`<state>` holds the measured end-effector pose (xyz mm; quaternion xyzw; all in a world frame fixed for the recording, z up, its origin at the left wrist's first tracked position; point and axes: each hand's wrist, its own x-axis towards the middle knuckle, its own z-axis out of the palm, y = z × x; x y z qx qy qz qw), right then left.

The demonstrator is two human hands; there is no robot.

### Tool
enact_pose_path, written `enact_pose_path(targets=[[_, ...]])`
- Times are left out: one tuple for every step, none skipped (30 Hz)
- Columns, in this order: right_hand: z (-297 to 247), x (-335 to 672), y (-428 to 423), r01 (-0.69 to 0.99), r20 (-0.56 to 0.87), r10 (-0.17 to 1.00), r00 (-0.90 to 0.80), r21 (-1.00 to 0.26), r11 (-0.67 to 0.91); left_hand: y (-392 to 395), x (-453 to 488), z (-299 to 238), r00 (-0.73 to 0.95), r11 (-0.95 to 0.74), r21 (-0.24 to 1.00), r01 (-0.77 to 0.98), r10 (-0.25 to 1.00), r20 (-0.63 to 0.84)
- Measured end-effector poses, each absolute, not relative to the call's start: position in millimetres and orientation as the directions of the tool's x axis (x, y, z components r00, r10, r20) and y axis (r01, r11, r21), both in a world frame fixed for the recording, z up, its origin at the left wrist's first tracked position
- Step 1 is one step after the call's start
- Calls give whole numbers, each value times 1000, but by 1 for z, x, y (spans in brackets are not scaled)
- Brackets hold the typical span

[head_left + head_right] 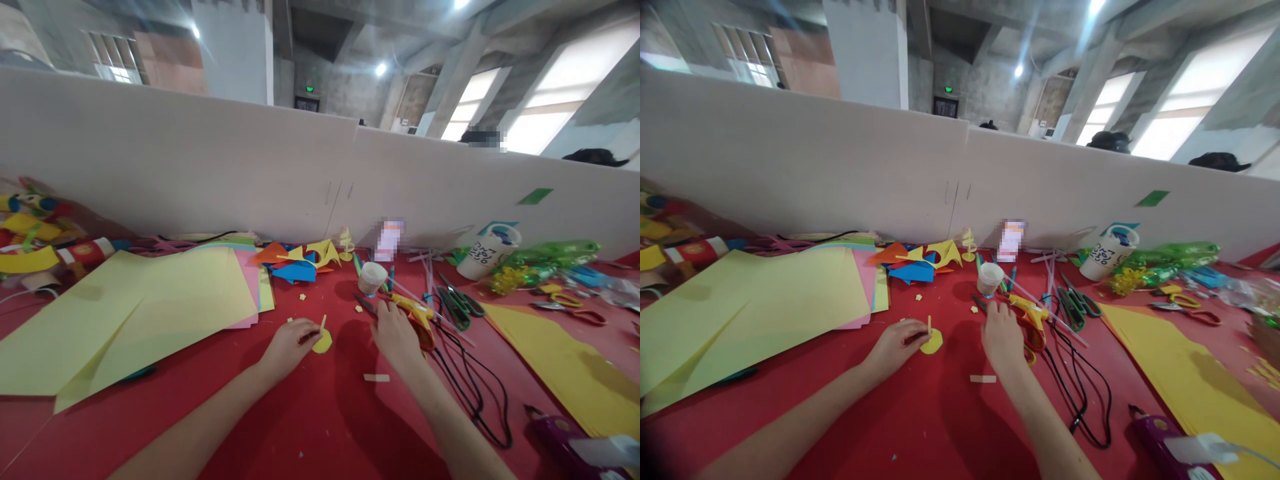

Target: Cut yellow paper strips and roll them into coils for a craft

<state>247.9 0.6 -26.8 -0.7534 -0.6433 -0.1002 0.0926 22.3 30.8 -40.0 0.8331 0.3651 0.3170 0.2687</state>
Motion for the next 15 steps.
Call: enact_pose_path(targets=[[-26,253,-2,977,237,952,192,48,-208,31,22,-40,535,-594,674,439,775,335],[-26,258,-4,965,204,952,227,86,-248,30,22,-40,536,-598,670,440,774,338],[-26,264,-6,956,167,953,254,106,-274,30,22,-40,537,-600,666,443,773,339],[-27,269,-8,951,131,953,274,111,-289,30,23,-40,538,-601,663,446,772,338],[-29,273,-9,950,96,954,284,108,-294,30,23,-41,539,-602,661,448,772,338],[-30,277,-9,950,68,955,288,101,-294,30,23,-41,541,-603,660,448,771,337],[-32,280,-8,952,49,956,288,92,-292,30,23,-40,541,-604,660,446,770,339],[-33,283,-7,954,37,958,285,82,-287,30,23,-40,541,-607,659,444,768,342],[-35,284,-6,958,32,960,277,72,-278,30,23,-40,542,-610,658,442,766,346],[-36,284,-4,962,32,964,265,60,-267,30,23,-41,545,-615,655,440,762,350],[-37,282,-1,967,33,968,249,45,-251,30,23,-41,548,-619,652,438,759,353],[-38,280,2,972,39,972,231,27,-232,30,23,-41,550,-622,650,436,756,355],[-40,277,5,977,51,976,210,8,-211,30,23,-41,550,-623,650,436,756,356],[-41,273,8,981,68,979,192,-11,-191,30,23,-41,550,-623,650,436,756,355],[-42,269,11,984,91,980,176,-30,-174,30,23,-41,547,-621,651,437,758,356]])
